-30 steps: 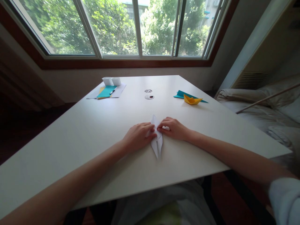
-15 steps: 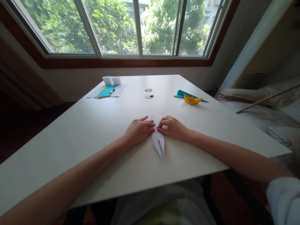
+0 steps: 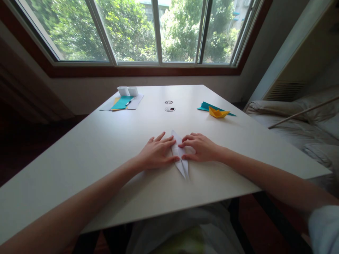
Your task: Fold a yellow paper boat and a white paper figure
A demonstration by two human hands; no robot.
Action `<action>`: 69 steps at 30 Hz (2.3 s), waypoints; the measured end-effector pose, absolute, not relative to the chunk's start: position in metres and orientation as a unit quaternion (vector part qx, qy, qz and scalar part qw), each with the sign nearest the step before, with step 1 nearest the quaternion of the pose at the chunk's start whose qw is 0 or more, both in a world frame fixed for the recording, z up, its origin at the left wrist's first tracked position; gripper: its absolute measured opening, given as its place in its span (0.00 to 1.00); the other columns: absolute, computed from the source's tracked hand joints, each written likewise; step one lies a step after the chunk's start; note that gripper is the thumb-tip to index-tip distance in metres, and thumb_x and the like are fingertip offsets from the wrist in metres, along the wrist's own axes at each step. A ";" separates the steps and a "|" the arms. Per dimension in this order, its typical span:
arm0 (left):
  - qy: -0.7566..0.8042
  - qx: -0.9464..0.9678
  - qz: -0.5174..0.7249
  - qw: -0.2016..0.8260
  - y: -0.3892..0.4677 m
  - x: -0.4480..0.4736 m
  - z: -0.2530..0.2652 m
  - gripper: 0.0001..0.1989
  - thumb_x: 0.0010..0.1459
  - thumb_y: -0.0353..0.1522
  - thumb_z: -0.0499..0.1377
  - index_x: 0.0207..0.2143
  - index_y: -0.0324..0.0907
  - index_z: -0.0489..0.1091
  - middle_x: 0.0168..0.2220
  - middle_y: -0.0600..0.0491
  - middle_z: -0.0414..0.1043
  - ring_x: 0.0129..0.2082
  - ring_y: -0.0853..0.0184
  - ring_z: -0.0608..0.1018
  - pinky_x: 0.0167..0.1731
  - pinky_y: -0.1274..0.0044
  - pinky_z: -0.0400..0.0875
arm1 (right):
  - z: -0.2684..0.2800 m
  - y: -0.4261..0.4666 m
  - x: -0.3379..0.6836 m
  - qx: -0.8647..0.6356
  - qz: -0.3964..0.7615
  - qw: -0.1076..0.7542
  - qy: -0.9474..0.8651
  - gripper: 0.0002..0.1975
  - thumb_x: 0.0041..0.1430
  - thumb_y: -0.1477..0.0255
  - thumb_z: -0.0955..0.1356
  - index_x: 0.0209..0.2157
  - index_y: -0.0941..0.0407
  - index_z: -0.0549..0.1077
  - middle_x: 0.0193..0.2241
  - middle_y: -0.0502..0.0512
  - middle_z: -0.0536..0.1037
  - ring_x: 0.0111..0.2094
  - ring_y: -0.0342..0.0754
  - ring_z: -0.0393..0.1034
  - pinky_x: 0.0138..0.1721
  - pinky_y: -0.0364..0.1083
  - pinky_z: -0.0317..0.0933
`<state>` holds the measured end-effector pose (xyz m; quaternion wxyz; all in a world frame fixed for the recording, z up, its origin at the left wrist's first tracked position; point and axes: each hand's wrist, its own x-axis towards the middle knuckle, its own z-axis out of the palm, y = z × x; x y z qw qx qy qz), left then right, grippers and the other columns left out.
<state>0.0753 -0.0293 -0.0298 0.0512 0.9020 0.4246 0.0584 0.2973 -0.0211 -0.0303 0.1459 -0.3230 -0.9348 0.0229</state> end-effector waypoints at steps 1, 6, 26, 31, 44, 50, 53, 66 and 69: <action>0.423 0.903 0.062 0.043 -0.031 0.076 -0.030 0.32 0.54 0.53 0.47 0.57 0.48 0.56 0.60 0.49 0.54 0.61 0.50 0.51 0.52 0.57 0.52 | -0.030 -0.022 0.298 -0.321 0.020 0.143 -0.936 0.21 0.53 0.56 0.64 0.44 0.55 0.72 0.42 0.58 0.73 0.41 0.51 0.67 0.44 0.51 0.57; 0.419 0.902 0.108 -0.011 -0.042 0.083 -0.032 0.19 0.57 0.45 0.51 0.48 0.48 0.66 0.52 0.49 0.64 0.53 0.57 0.64 0.50 0.64 0.58 | -0.032 -0.024 0.297 -0.303 0.007 0.149 -0.941 0.19 0.56 0.59 0.63 0.44 0.56 0.72 0.42 0.60 0.73 0.42 0.51 0.66 0.44 0.51 0.58; 0.440 0.895 0.066 0.016 -0.066 0.087 -0.027 0.46 0.40 0.61 0.50 0.57 0.46 0.54 0.56 0.44 0.59 0.55 0.48 0.60 0.51 0.60 0.52 | -0.022 -0.040 0.300 -0.299 0.041 0.085 -0.949 0.42 0.43 0.47 0.65 0.55 0.60 0.60 0.50 0.65 0.66 0.47 0.59 0.60 0.47 0.58 0.55; 0.402 0.914 0.023 0.055 -0.060 0.079 -0.024 0.44 0.46 0.59 0.48 0.60 0.47 0.48 0.61 0.46 0.51 0.60 0.49 0.52 0.54 0.60 0.47 | -0.019 -0.032 0.307 -0.280 0.084 0.082 -0.953 0.38 0.45 0.48 0.65 0.53 0.57 0.63 0.50 0.62 0.67 0.49 0.58 0.58 0.50 0.57 0.53; 0.318 0.943 -0.036 0.087 -0.065 0.080 -0.024 0.35 0.57 0.52 0.41 0.62 0.51 0.36 0.64 0.44 0.35 0.62 0.51 0.40 0.55 0.53 0.37 | -0.028 -0.008 0.312 -0.296 0.201 0.045 -0.933 0.26 0.63 0.58 0.53 0.61 0.50 0.48 0.62 0.52 0.49 0.63 0.48 0.35 0.60 0.58 0.26; 0.315 0.943 -0.049 0.096 -0.064 0.081 -0.021 0.37 0.56 0.54 0.41 0.63 0.50 0.35 0.64 0.44 0.36 0.63 0.51 0.39 0.55 0.53 0.35 | -0.028 0.000 0.311 -0.295 0.203 -0.004 -0.934 0.30 0.62 0.54 0.51 0.62 0.51 0.43 0.63 0.52 0.43 0.63 0.50 0.33 0.59 0.58 0.19; 0.313 0.943 -0.049 0.100 -0.064 0.081 -0.020 0.37 0.55 0.54 0.41 0.62 0.51 0.35 0.64 0.45 0.37 0.63 0.52 0.40 0.55 0.53 0.35 | -0.030 0.005 0.311 -0.298 0.196 0.000 -0.934 0.30 0.61 0.54 0.51 0.62 0.50 0.42 0.63 0.52 0.42 0.63 0.50 0.33 0.59 0.58 0.20; 0.368 0.928 0.018 0.062 -0.056 0.077 -0.026 0.27 0.59 0.50 0.42 0.59 0.56 0.49 0.61 0.50 0.51 0.60 0.52 0.54 0.54 0.55 0.43 | -0.033 0.014 0.310 -0.332 0.034 0.116 -0.935 0.22 0.63 0.61 0.55 0.55 0.53 0.63 0.57 0.55 0.62 0.57 0.53 0.54 0.56 0.56 0.45; 0.384 0.920 0.064 0.052 -0.048 0.078 -0.030 0.20 0.62 0.44 0.41 0.55 0.56 0.57 0.57 0.51 0.58 0.57 0.56 0.59 0.52 0.60 0.50 | -0.031 0.008 0.308 -0.355 0.026 0.164 -0.920 0.20 0.62 0.62 0.56 0.50 0.54 0.68 0.50 0.56 0.70 0.51 0.51 0.61 0.51 0.52 0.53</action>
